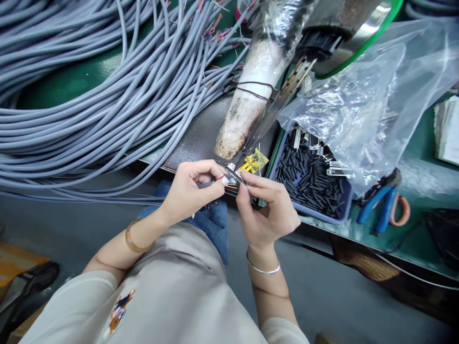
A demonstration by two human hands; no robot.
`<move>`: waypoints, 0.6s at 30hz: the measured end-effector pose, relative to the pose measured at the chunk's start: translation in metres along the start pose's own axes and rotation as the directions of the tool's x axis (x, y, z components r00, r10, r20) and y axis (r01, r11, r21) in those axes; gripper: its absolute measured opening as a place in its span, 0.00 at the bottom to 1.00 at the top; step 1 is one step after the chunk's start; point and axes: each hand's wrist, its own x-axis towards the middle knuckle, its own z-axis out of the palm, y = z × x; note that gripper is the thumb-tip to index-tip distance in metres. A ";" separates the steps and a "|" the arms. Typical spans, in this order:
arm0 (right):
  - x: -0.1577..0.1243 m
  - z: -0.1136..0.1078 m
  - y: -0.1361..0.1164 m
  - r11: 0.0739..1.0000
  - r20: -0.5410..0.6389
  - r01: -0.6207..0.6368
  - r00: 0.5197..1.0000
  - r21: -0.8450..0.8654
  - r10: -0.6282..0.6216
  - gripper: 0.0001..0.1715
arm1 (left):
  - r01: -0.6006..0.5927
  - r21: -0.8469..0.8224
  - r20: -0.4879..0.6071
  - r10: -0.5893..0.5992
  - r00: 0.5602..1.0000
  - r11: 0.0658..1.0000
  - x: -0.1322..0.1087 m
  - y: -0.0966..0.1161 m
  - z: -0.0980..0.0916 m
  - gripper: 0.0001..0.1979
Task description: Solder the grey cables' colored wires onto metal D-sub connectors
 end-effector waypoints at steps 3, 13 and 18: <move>0.001 0.001 0.000 0.992 0.015 -0.103 0.995 0.076 0.102 0.09 | 0.028 -0.059 0.010 -0.027 1.000 0.998 -0.001 0.000 0.000 0.08; 0.005 0.001 -0.001 1.000 -0.007 0.009 1.000 -0.014 -0.009 0.10 | -0.065 0.020 -0.060 0.066 0.996 0.998 -0.002 -0.001 0.003 0.06; 0.008 0.003 0.001 1.000 0.009 -0.005 1.000 -0.010 0.005 0.10 | -0.067 0.016 -0.078 0.068 0.995 0.998 0.000 -0.002 0.003 0.06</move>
